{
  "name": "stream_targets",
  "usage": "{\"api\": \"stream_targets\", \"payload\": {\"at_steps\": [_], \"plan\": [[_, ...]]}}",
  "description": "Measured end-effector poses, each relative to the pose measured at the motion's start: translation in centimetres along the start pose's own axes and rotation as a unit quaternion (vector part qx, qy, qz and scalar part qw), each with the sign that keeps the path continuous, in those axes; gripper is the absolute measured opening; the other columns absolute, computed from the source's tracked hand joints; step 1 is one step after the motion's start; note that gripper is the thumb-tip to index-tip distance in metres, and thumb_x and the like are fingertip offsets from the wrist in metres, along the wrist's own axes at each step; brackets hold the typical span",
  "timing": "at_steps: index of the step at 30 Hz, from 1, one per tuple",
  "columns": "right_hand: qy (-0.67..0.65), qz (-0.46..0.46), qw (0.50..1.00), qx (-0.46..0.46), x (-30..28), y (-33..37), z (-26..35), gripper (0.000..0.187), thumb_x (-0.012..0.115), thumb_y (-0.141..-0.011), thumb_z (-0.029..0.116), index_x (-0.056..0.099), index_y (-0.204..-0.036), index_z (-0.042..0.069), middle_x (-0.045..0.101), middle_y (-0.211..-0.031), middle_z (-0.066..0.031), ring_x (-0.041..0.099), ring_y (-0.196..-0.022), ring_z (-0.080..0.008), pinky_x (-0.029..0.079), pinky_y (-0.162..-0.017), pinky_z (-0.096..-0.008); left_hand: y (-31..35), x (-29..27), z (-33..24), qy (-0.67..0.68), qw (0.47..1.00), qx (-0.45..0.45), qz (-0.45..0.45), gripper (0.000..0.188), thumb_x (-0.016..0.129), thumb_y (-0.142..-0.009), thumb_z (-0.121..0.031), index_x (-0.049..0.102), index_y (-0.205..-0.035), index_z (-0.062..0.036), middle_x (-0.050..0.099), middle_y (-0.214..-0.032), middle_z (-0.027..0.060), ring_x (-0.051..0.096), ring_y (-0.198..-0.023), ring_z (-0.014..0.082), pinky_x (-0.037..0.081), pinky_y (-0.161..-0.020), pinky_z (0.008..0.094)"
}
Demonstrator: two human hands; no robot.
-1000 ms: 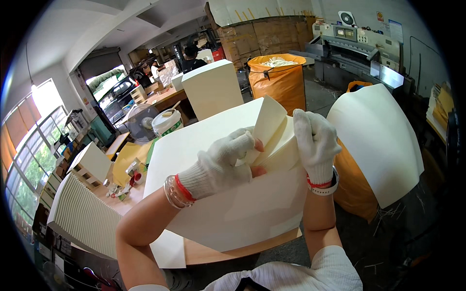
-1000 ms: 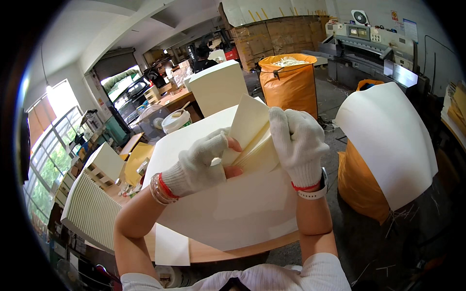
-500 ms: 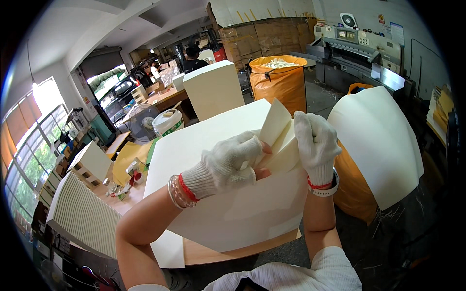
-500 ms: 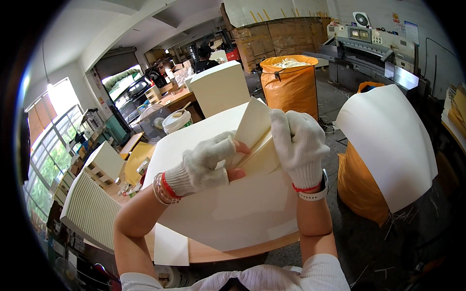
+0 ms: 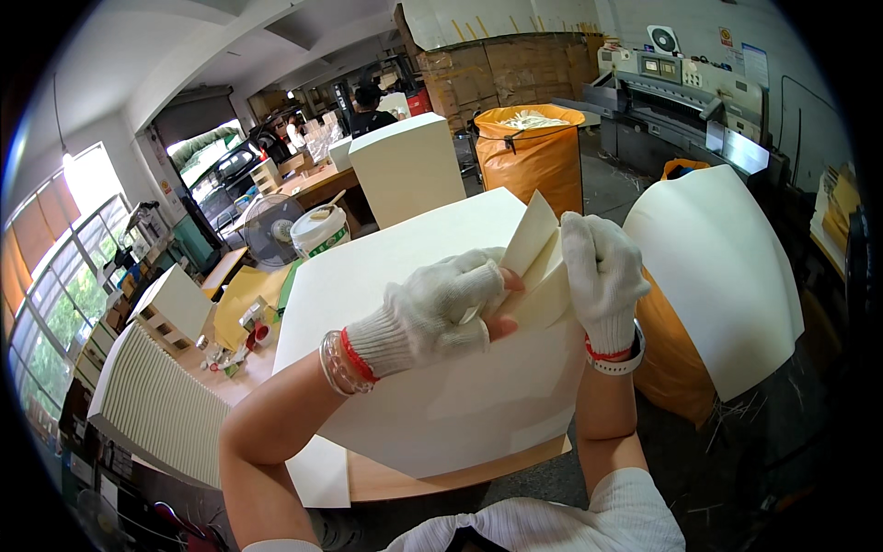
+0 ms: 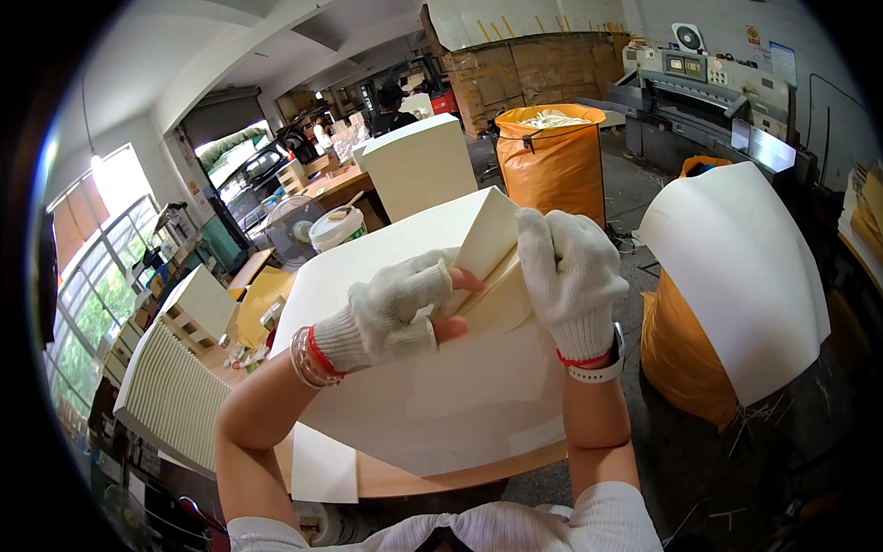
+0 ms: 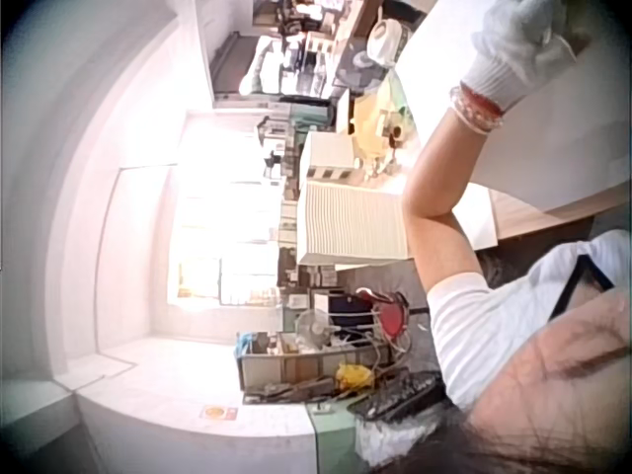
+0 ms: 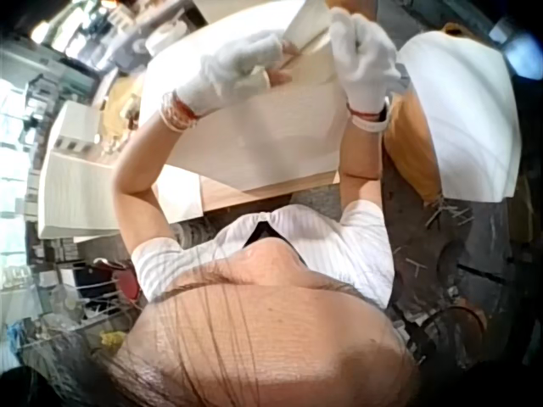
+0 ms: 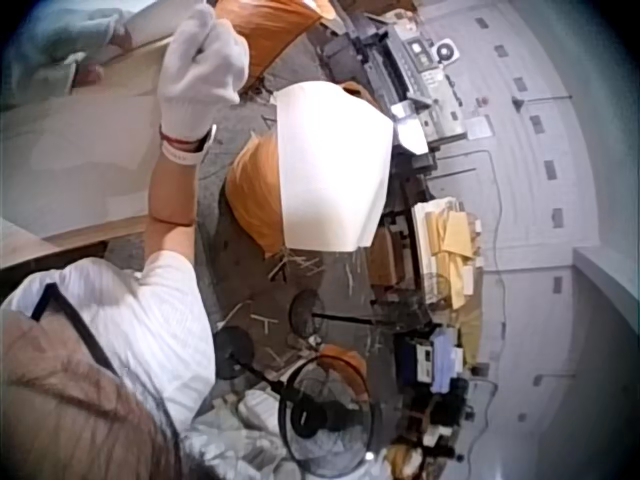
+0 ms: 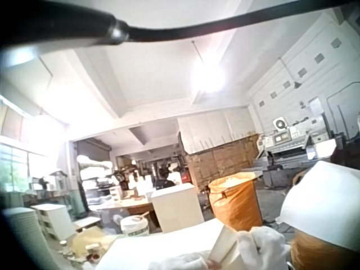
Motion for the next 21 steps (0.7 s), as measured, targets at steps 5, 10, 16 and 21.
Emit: {"api": "stream_targets", "payload": {"at_steps": [5, 10, 16, 21], "plan": [[-0.020, -0.015, 1.000, -0.004, 0.0, 0.2, -0.2, 0.005, 0.062, -0.091, -0.002, 0.062, -0.095, -0.004, 0.042, -0.066, -0.0096, 0.043, -0.053, -0.0249, 0.036, -0.051, -0.0375, 0.1, -0.6, -0.5, 0.007, 0.999, 0.008, -0.043, 0.037, 0.069, -0.082, 0.002, 0.066, -0.118, -0.0059, 0.064, -0.097, 0.0093, 0.065, -0.089, 0.0248, 0.051, -0.077, 0.0332], [-0.008, -0.006, 0.999, -0.040, -0.2, 0.1, 1.0, 0.006, 0.061, -0.092, -0.001, 0.061, -0.087, -0.004, 0.040, -0.063, -0.0097, 0.042, -0.052, -0.0248, 0.035, -0.051, -0.0375, 0.0, -0.1, -0.3, -0.032, 0.999, -0.005, -0.005, 0.037, 0.070, -0.082, 0.002, 0.066, -0.118, -0.0063, 0.064, -0.098, 0.0087, 0.065, -0.089, 0.0246, 0.052, -0.077, 0.0327], [-0.009, -0.023, 1.000, 0.011, -0.1, 0.2, -0.2, 0.006, 0.063, -0.091, -0.002, 0.061, -0.087, -0.005, 0.038, -0.062, -0.0090, 0.040, -0.051, -0.0247, 0.035, -0.050, -0.0359, 0.0, 0.2, -0.2, -0.018, 1.000, -0.004, -0.006, 0.034, 0.076, -0.078, 0.003, 0.067, -0.110, -0.0058, 0.065, -0.100, 0.0082, 0.065, -0.091, 0.0240, 0.052, -0.078, 0.0325], [0.019, -0.020, 0.999, -0.045, -0.3, 0.1, 1.3, 0.003, 0.064, -0.088, -0.005, 0.062, -0.089, -0.006, 0.040, -0.062, -0.0084, 0.043, -0.053, -0.0233, 0.036, -0.049, -0.0352, 0.2, -0.4, 0.2, 0.014, 0.999, -0.021, -0.033, 0.033, 0.080, -0.075, 0.001, 0.065, -0.103, -0.0064, 0.065, -0.103, 0.0088, 0.065, -0.095, 0.0251, 0.051, -0.082, 0.0334]]}}
Point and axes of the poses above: each hand's wrist, its own y-axis away from the middle knuckle, its own x-axis out of the palm, z = x × y, the point moved 9 cm from there along -y, towards the middle knuckle
